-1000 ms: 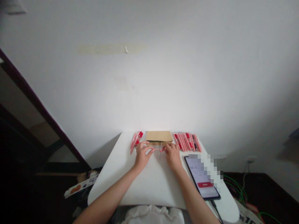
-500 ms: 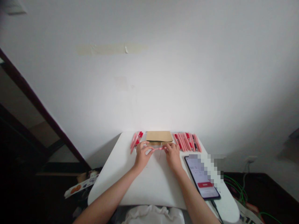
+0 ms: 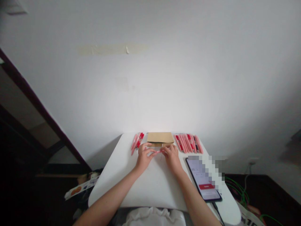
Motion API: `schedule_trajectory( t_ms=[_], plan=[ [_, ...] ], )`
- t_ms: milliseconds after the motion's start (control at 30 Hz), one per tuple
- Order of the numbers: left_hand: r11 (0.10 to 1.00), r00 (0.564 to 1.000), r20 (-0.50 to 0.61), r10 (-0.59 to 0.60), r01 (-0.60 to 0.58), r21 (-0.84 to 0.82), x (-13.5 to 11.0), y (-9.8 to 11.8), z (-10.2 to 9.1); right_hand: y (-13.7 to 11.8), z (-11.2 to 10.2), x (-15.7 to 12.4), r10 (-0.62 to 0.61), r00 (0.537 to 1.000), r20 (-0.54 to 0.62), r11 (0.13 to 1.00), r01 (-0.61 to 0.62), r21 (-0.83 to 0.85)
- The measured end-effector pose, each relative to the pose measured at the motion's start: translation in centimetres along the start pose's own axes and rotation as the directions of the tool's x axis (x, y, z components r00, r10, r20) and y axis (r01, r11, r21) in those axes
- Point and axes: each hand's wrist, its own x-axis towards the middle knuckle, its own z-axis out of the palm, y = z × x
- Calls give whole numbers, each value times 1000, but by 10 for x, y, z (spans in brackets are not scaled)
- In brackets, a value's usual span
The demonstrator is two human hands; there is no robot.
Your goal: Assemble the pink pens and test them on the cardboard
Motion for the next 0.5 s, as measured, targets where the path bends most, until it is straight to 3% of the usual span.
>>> schedule_trajectory(
  t_ms=[500],
  plan=[
    [999,999,-16,-35,35,21,2,3,-2,4,0,1,-13,998,59,994,6,109]
  ],
)
